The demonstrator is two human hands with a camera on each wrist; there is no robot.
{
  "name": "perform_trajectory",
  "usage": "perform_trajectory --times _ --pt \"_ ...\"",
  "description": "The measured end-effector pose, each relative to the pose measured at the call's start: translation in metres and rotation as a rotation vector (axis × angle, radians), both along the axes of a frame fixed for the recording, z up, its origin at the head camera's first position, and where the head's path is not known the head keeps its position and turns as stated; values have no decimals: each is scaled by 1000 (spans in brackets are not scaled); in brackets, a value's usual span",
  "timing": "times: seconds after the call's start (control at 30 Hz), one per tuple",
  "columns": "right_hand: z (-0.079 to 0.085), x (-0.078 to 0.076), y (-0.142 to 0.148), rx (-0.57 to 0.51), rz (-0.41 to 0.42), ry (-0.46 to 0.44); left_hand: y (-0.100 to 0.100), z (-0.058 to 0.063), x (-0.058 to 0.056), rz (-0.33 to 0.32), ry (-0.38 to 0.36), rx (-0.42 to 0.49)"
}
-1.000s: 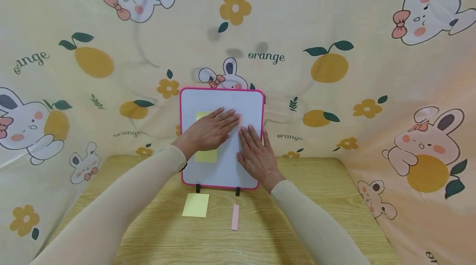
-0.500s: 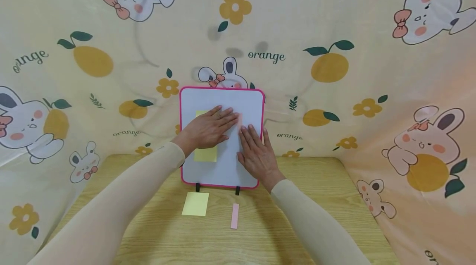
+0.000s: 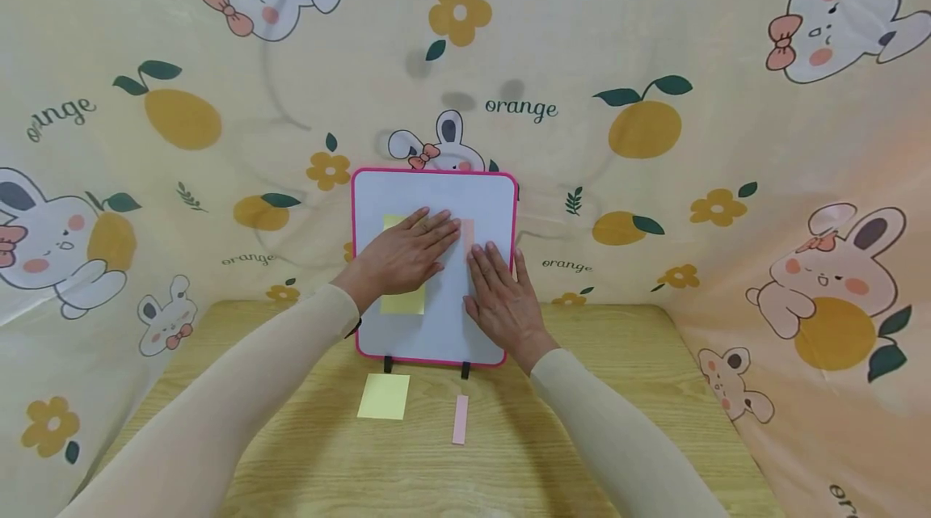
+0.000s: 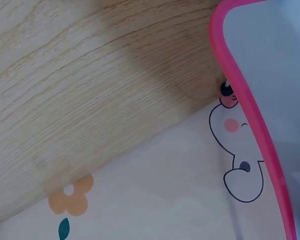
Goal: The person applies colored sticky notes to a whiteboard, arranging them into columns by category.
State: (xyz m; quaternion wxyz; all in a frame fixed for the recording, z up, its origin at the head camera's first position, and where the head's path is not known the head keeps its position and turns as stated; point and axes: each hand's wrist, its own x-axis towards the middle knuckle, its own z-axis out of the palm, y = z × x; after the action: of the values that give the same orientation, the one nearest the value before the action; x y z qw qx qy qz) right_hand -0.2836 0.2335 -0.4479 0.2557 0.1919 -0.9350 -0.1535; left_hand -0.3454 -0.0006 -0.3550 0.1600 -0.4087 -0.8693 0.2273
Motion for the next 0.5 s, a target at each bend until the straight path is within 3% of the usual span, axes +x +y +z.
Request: perform_trajectory --times 0.5 --pt "-6 3 2 -25 25 10 8 -19 14 45 7 91"
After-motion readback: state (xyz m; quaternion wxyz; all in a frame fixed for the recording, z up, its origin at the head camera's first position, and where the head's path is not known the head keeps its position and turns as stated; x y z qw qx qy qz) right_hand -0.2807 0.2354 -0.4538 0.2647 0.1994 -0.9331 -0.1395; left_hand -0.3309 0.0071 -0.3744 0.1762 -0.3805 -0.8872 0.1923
